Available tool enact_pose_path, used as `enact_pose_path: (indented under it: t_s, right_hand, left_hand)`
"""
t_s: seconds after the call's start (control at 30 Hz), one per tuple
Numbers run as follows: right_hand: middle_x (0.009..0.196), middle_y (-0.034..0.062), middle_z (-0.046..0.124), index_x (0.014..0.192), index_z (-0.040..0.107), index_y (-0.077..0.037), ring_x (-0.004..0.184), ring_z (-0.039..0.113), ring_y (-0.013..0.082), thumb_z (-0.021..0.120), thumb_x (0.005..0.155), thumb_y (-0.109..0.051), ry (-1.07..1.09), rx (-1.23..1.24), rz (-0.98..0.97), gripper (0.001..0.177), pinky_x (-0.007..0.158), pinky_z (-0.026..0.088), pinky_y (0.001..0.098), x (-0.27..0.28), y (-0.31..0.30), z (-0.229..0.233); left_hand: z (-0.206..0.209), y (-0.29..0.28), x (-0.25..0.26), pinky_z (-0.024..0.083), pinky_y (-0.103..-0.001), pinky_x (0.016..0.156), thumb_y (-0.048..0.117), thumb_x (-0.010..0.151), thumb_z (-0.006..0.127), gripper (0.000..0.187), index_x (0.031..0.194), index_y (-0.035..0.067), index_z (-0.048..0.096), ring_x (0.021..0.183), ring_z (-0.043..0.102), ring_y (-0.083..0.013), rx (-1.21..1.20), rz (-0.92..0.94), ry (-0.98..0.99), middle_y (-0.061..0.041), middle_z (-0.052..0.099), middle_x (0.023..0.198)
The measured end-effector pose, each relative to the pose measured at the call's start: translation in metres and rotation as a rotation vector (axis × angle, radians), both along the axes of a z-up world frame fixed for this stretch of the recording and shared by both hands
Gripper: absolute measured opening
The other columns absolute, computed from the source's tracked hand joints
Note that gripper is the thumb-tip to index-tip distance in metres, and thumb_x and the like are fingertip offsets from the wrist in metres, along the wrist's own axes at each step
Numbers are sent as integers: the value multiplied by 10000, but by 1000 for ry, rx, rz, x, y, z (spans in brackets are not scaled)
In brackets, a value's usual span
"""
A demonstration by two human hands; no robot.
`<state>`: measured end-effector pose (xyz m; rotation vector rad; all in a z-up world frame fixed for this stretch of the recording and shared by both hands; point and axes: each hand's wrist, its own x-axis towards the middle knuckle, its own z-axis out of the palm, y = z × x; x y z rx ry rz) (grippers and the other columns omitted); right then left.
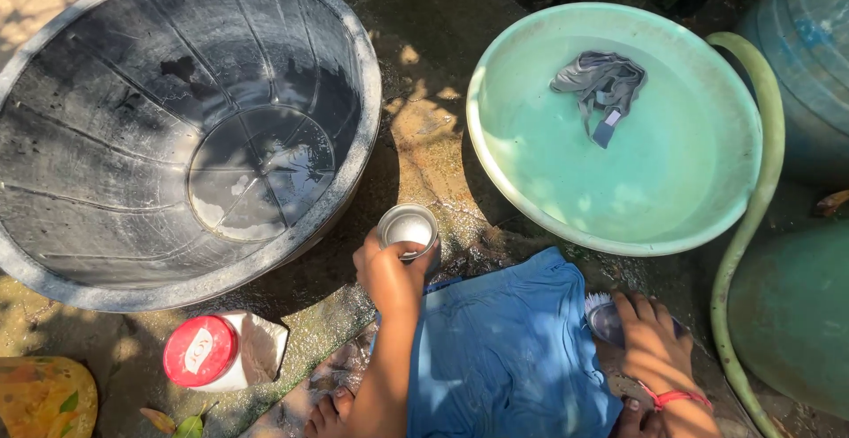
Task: Hand-washing clothes using a brush, basin, and water hose.
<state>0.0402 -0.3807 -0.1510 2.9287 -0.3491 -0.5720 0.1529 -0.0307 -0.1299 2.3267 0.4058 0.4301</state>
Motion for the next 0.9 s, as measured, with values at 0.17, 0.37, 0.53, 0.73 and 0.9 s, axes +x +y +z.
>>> enact_pose_path:
  t_s: [0.17, 0.37, 0.53, 0.73, 0.9]
  right_hand:
    - [1456, 6, 495, 1487, 412, -263, 1415, 444, 251, 895, 665, -393, 123, 139, -188, 963, 1057, 456, 586, -8, -1, 7]
    - [1231, 175, 666, 1461, 428, -156, 1179, 624, 377, 855, 701, -322, -58, 680, -342, 888, 1015, 503, 450, 11, -5, 5]
    - [1127, 163, 669, 1444, 433, -116, 1037, 625, 326, 696, 869, -297, -136, 1241, -347, 657, 903, 504, 370, 46, 103, 65]
    - [973, 82, 675, 995, 759, -26, 957, 668, 182, 698, 962, -318, 49, 1161, 328, 300, 836, 539, 317, 81, 115, 67]
    - [938, 74, 739, 1029, 754, -21, 858, 682, 168, 646, 984, -286, -391, 964, -347, 289, 780, 561, 331, 164, 0, 16]
  left_hand:
    - [-46, 5, 31, 479, -451, 977, 285, 622, 955, 234, 731, 129, 819, 1190, 523, -395, -82, 65, 28, -148, 564, 1403]
    - [-43, 2, -8, 446, -458, 1045, 146, 760, 829, 435, 1177, 97, 719, 1280, 492, -401, -83, -28, -38, -229, 490, 1474]
    - [-44, -43, -92, 480, -416, 1014, 186, 886, 754, 532, 1382, 125, 571, 1266, 564, -292, -588, -19, -48, -150, 581, 1424]
    - [-48, -44, -117, 532, -426, 807, 301, 889, 696, 514, 1361, 162, 545, 980, 695, -204, -1715, 303, 579, -80, 688, 1162]
    - [-111, -1, -121, 564, -263, 806, 148, 820, 727, 457, 1261, 57, 649, 899, 703, -135, -1362, 7, 353, -48, 752, 1021]
